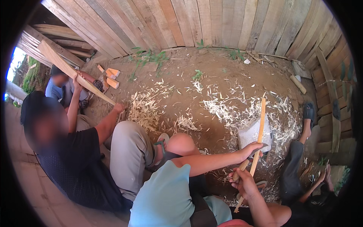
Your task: The person sits on the ground and uses a knife to shave thin strips from a piece of wood held in their left hand. They repeatedly pull the blade along the wood to create shavings, which accumulate on the ground. The person occasionally pauses to inspect the wood or adjust their grip.
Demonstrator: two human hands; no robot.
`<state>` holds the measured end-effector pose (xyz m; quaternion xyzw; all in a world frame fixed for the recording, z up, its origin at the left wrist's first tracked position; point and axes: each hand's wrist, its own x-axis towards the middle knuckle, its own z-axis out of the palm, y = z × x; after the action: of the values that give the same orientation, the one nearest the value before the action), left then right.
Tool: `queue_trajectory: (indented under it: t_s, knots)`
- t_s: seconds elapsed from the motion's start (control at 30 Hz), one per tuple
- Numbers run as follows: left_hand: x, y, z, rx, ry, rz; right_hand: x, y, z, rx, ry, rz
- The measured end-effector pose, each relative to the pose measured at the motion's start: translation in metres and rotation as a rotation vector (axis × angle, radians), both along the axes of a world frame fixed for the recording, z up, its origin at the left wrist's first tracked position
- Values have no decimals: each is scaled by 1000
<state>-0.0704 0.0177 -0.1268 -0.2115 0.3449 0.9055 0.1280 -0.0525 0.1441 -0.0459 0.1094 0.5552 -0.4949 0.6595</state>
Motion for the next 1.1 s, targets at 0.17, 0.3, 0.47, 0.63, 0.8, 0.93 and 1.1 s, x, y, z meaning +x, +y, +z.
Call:
queue_trajectory:
  t_s: [0.17, 0.3, 0.47, 0.63, 0.8, 0.93, 1.1]
  knots:
    - [-4, 7, -1, 1, 16, 31, 3, -2, -8, 40, 35, -51]
    - [-8, 12, -8, 13, 116, 86, 4, 0, -11, 40, 30, -60]
    - [-5, 18, -15, -3, 88, 46, 5, 6, -16, 44, 32, -54]
    - [4, 21, -13, -38, 101, 26, 11, 9, -23, 41, 65, -28]
    - [10, 20, -9, -92, 142, 10, 20, 8, -25, 87, 81, -37]
    - [13, 20, -3, -83, 135, -7, 22, 7, -34, 90, 76, -12]
    - [9, 22, -11, -141, 214, 10, 22, 3, -32, 72, 80, 3]
